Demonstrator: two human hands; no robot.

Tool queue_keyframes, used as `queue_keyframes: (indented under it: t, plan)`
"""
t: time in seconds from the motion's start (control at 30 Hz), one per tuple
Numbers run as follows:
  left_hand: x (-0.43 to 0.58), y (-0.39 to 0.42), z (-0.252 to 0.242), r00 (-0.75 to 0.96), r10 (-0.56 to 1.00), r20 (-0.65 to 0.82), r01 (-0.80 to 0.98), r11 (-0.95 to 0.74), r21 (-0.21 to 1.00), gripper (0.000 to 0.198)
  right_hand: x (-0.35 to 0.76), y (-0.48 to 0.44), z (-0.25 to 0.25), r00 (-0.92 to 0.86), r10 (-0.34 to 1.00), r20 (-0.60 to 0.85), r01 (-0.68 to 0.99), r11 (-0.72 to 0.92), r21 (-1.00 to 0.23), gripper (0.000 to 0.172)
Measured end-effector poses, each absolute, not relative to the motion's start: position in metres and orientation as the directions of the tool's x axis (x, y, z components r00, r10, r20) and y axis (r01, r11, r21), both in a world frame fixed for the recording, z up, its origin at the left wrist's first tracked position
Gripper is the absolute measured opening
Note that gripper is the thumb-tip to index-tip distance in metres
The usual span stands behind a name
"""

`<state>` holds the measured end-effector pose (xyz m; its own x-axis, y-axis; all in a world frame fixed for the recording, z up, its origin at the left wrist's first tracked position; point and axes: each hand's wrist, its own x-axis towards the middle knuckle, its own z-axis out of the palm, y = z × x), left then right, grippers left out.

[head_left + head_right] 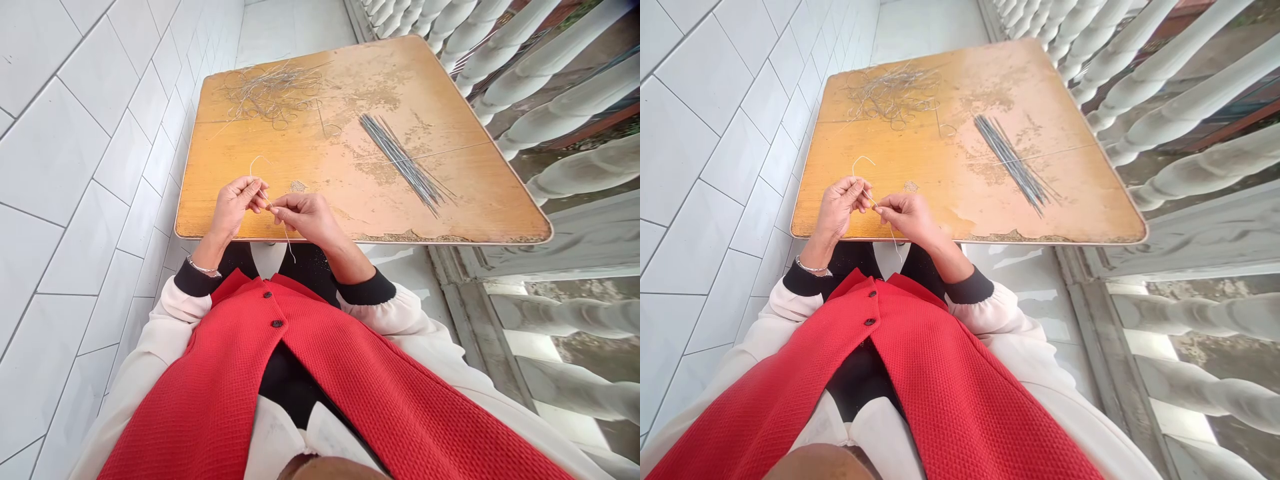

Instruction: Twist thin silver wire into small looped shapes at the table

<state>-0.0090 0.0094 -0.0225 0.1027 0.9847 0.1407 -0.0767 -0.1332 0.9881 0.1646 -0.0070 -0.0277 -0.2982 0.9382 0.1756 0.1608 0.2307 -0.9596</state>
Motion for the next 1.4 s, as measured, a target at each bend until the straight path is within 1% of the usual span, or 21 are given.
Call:
queue_keyframes:
  t: [0.13,0.23,0.37,0.5,0.67,0.87,1.1,1.23,1.3,1.4]
  plan:
    - [-0.009,0.008,-0.021,0.124,0.984,0.13,-0.091,-0.119,0.989,0.019,0.16,-0.009,-0.029,-0.21,0.964,0.163,0.175,0.201,-0.964,0.014]
    - [-0.008,0.006,-0.018,0.157,0.98,0.119,-0.092,-0.106,0.99,0.015,0.158,-0.009,-0.031,-0.182,0.967,0.178,0.166,0.208,-0.964,0.012]
    - [-0.007,0.003,-0.015,0.163,0.983,0.081,-0.069,-0.07,0.995,0.013,0.157,-0.009,-0.033,-0.175,0.967,0.186,0.135,0.211,-0.968,0.013]
    - [-0.005,0.0,-0.012,0.167,0.983,0.08,-0.079,-0.068,0.995,0.009,0.156,-0.008,-0.034,-0.159,0.967,0.198,0.125,0.219,-0.968,0.014]
    - [-0.004,0.0,-0.012,0.147,0.985,0.088,-0.095,-0.074,0.993,0.011,0.156,-0.009,-0.035,-0.177,0.966,0.187,0.112,0.208,-0.972,0.015]
    - [-0.005,0.001,-0.015,0.137,0.986,0.092,-0.086,-0.08,0.993,0.006,0.158,-0.009,-0.035,-0.204,0.965,0.166,0.107,0.191,-0.976,0.017]
    - [-0.005,0.001,-0.014,0.138,0.986,0.095,-0.081,-0.085,0.993,0.008,0.156,-0.007,-0.036,-0.203,0.967,0.155,0.122,0.182,-0.976,0.021]
    - [-0.003,-0.001,-0.013,0.139,0.985,0.103,-0.09,-0.091,0.992,0.009,0.153,-0.008,-0.035,-0.194,0.971,0.136,0.11,0.159,-0.981,0.028]
    - [-0.003,-0.001,-0.013,0.135,0.986,0.098,-0.08,-0.088,0.993,0.009,0.153,-0.009,-0.036,-0.186,0.974,0.131,0.105,0.153,-0.983,0.026]
    - [-0.005,0.0,-0.013,0.133,0.987,0.092,-0.065,-0.084,0.994,0.006,0.153,-0.009,-0.036,-0.181,0.975,0.129,0.115,0.151,-0.982,0.019]
